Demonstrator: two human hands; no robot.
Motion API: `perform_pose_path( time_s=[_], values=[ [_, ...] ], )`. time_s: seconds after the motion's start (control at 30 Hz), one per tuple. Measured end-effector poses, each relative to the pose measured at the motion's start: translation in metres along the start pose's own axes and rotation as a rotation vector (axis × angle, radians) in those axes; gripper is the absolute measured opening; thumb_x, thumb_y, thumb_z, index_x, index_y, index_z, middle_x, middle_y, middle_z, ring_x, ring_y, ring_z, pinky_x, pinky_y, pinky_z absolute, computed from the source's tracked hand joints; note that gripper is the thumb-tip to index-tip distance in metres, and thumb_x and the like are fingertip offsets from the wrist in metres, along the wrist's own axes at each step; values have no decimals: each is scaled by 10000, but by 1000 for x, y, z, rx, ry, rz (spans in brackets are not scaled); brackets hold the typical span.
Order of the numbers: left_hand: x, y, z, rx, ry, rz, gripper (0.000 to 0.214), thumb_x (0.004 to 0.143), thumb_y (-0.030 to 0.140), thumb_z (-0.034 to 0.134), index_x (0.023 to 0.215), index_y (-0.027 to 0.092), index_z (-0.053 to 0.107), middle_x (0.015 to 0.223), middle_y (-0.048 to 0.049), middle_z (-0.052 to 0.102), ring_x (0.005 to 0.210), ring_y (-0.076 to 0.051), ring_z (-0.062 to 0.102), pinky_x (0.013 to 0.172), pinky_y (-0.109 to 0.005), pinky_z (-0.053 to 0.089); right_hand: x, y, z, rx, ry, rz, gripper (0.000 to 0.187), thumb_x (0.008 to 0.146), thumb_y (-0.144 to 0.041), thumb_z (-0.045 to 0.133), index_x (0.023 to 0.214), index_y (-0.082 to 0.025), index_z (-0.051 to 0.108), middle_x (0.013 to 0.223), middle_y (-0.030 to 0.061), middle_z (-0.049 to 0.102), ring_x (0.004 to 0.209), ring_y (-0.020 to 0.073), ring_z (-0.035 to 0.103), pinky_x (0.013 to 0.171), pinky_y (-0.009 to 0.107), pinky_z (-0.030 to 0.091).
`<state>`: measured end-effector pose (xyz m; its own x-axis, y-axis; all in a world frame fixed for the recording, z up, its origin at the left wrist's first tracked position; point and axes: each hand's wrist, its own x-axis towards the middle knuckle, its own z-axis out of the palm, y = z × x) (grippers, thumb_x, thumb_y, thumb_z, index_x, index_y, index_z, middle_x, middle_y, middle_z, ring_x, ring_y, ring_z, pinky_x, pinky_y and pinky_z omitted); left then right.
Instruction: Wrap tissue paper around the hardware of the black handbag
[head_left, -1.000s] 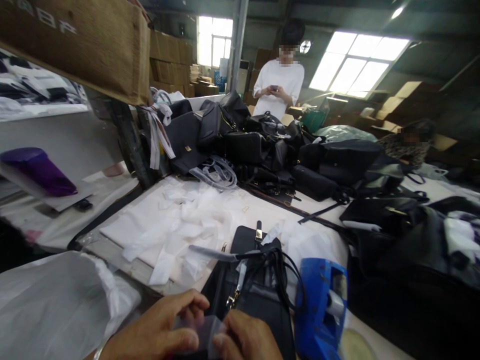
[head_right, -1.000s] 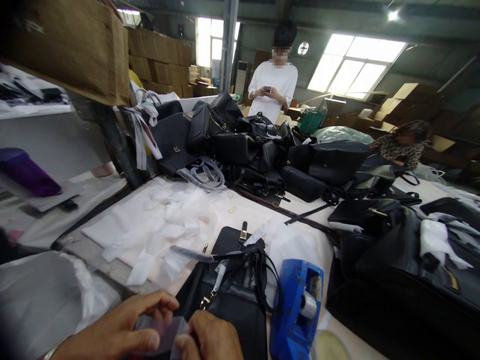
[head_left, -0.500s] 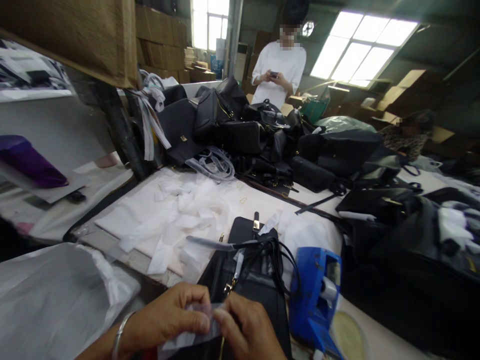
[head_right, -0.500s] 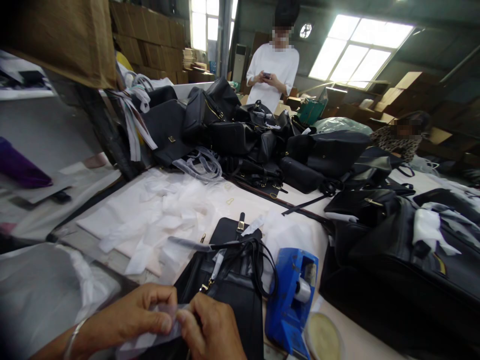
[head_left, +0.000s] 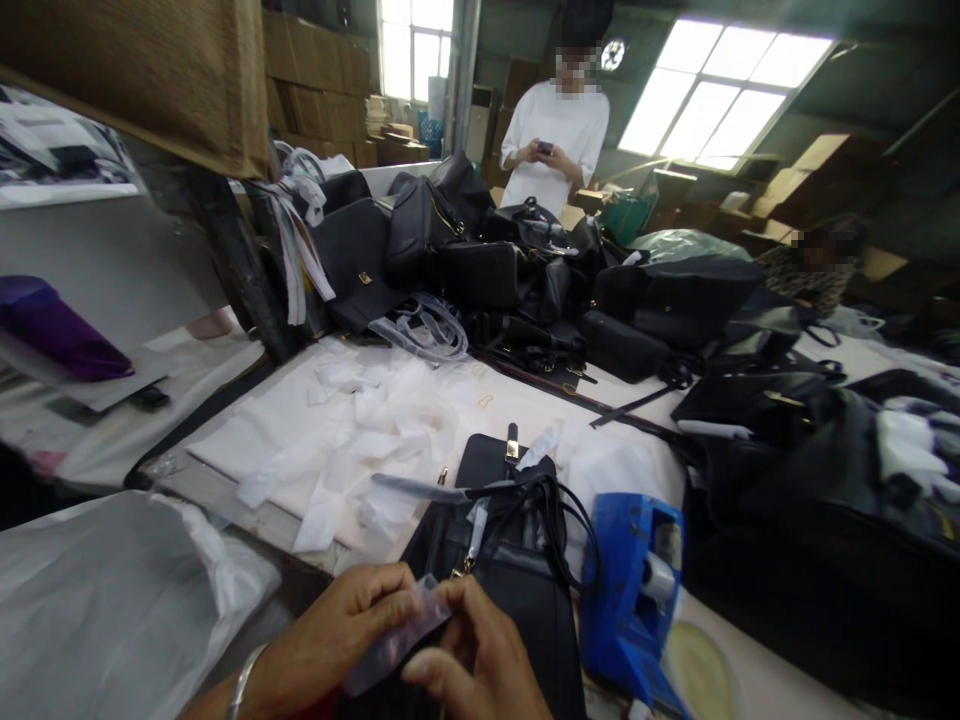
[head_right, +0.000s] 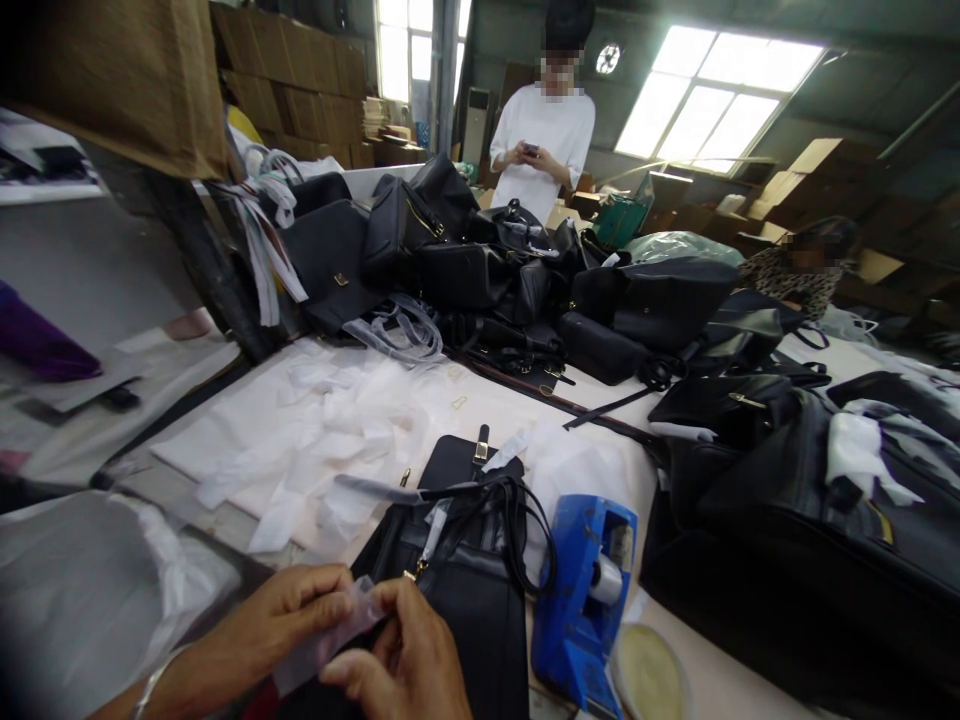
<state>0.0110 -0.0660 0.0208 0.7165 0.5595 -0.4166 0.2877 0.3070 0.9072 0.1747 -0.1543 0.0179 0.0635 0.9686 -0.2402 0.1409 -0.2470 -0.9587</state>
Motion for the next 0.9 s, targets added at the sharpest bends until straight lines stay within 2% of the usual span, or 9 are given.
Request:
perform_pose_path(
  time_s=[0.07, 0.13, 0.2, 0.3, 0.47, 0.7, 0.8, 0.9],
  values=[
    [-1, 0, 3, 35, 1, -6, 393, 903, 506, 513, 735, 159, 588, 656, 21, 520, 608, -127, 437, 548, -225, 302, 1, 6, 6, 34, 81, 14, 201, 747, -313, 693, 861, -165, 619, 624, -47, 532, 544, 103, 463, 522, 202, 332],
    [-2, -2, 4, 82, 56, 5, 394, 900, 505, 517, 710, 165, 570, 655, 31, 485, 620, -126, 410, 552, -221, 295, 2, 13, 11, 93, 132, -17, 157, 794, -313, 641, 840, -164, 626, 653, -30, 553, 566, 105, 470, 547, 205, 357],
    [-4, -4, 2, 113, 106, 24, 383, 895, 497, 528, 695, 172, 552, 643, 38, 475, 619, -128, 408, 561, -220, 303, 3, 20, 14, 175, 137, -26, 197, 818, -364, 634, 824, -167, 632, 639, -30, 546, 563, 103, 458, 545, 203, 361],
    [-6, -7, -2, 100, 105, 17, 348, 895, 486, 528, 729, 182, 552, 618, 38, 512, 580, -133, 436, 547, -224, 314, 4, 27, 17, 251, 131, -9, 287, 798, -467, 666, 814, -182, 638, 591, -36, 542, 527, 101, 441, 512, 196, 363],
    [-8, -9, -3, 186, 156, 60, 359, 899, 486, 519, 696, 190, 532, 647, 35, 496, 619, -139, 429, 555, -222, 311, 3, 28, 23, 188, 102, -10, 375, 723, -545, 718, 788, -179, 663, 596, -26, 577, 543, 108, 475, 524, 193, 392],
    [-4, -17, -1, 186, 202, 67, 429, 913, 557, 451, 692, 194, 508, 642, 32, 469, 617, -143, 443, 572, -232, 337, 5, 34, 20, 199, 119, -63, 384, 813, -515, 620, 701, -147, 625, 531, -43, 510, 481, 74, 391, 461, 180, 259],
    [-3, -22, -1, 116, 195, 70, 450, 922, 572, 414, 676, 200, 477, 638, 33, 437, 607, -140, 418, 557, -235, 334, 6, 30, 18, 131, 151, -107, 318, 807, -430, 628, 652, -154, 600, 534, -36, 528, 497, 80, 426, 477, 180, 278],
    [-5, -21, -3, 44, 124, 87, 425, 906, 582, 446, 786, 192, 565, 706, 2, 535, 656, -161, 491, 594, -248, 375, 7, 22, 16, 61, 168, -140, 235, 786, -319, 627, 618, -165, 569, 539, -31, 551, 489, 86, 463, 484, 183, 298]
  ],
)
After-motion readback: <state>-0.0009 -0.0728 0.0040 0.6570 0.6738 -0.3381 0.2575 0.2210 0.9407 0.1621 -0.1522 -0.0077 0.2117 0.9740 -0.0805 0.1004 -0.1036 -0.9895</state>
